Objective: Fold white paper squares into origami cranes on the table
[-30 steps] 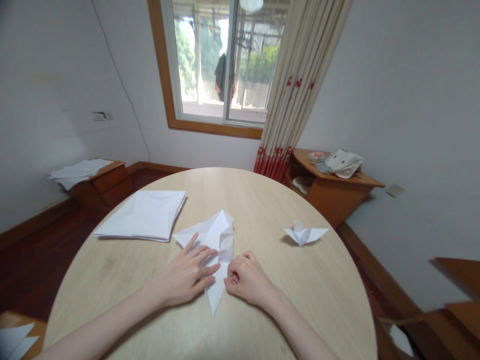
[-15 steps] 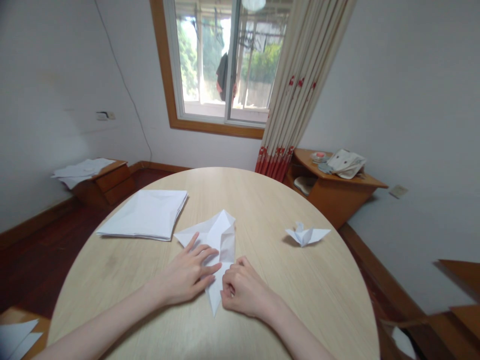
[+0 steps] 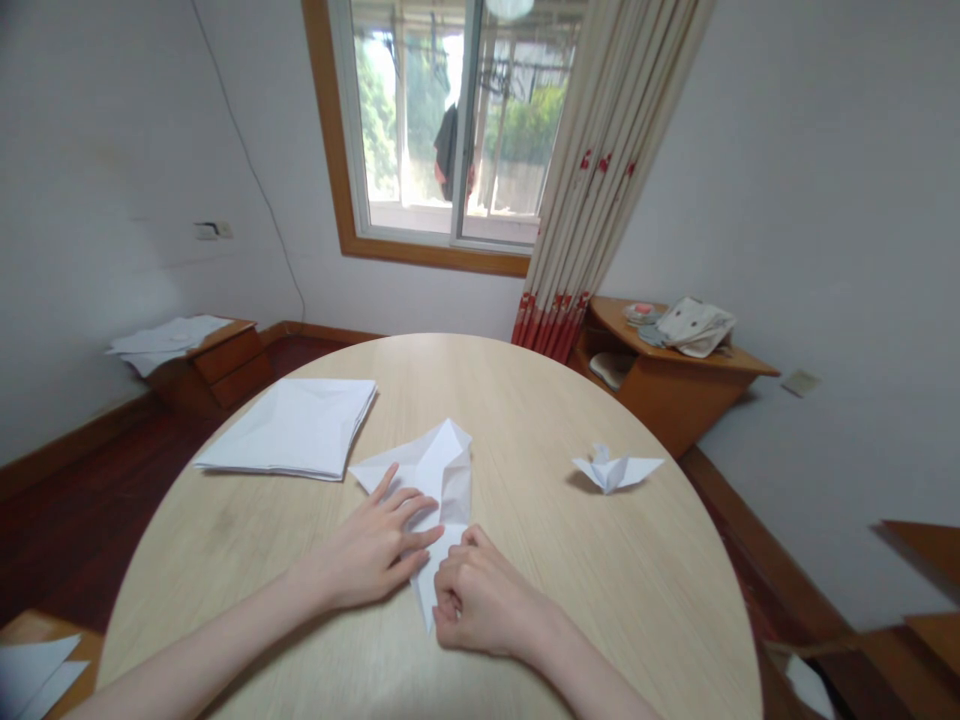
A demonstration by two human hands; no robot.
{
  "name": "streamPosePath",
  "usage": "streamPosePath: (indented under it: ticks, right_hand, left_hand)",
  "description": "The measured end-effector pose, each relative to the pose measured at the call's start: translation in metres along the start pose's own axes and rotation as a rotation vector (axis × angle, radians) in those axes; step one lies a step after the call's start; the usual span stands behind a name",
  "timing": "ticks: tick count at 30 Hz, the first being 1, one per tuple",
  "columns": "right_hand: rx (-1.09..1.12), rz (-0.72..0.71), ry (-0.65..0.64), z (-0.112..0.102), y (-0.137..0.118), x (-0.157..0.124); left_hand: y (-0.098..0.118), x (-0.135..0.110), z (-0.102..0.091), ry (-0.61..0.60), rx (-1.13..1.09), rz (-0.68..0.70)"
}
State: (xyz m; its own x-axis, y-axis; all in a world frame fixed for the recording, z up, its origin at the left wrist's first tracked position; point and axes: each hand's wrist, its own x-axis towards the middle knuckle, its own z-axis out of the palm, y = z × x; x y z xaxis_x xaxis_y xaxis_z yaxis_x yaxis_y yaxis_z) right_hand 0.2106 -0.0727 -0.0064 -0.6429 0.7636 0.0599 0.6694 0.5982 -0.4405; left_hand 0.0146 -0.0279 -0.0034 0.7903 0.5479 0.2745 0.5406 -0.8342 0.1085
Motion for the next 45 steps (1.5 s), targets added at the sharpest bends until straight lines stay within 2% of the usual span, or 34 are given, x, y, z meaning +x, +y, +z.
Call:
streamPosePath:
  ticks: [12,18,24,32,36,45]
  right_hand:
    - [0.085,-0.007,-0.066,-0.003,-0.007,-0.002]
    - [0.124,-0.044,-0.050,0.000,-0.003,-0.002]
    - [0.042,-0.104,0.123,-0.007,0.007,-0.001]
    - [-0.251,-0.199,0.457,-0.015,0.028,0.000]
    - [-0.304,-0.166,0.534,-0.011,0.035,0.002]
    - [-0.336,-0.147,0.597,-0.005,0.036,0.005]
  left_hand:
    - [0.000,-0.001,0.001,0.000,-0.001,0.008]
    - [0.001,0.000,0.000,-0.008,0.015,0.007]
    - [0.000,0.000,0.001,-0.012,0.006,0.013]
    - [0.000,0.000,0.004,0.031,0.006,0.033]
    - [0.003,0.000,0.009,0.034,0.034,0.027]
    - [0.011,0.002,0.010,0.046,0.034,-0.049]
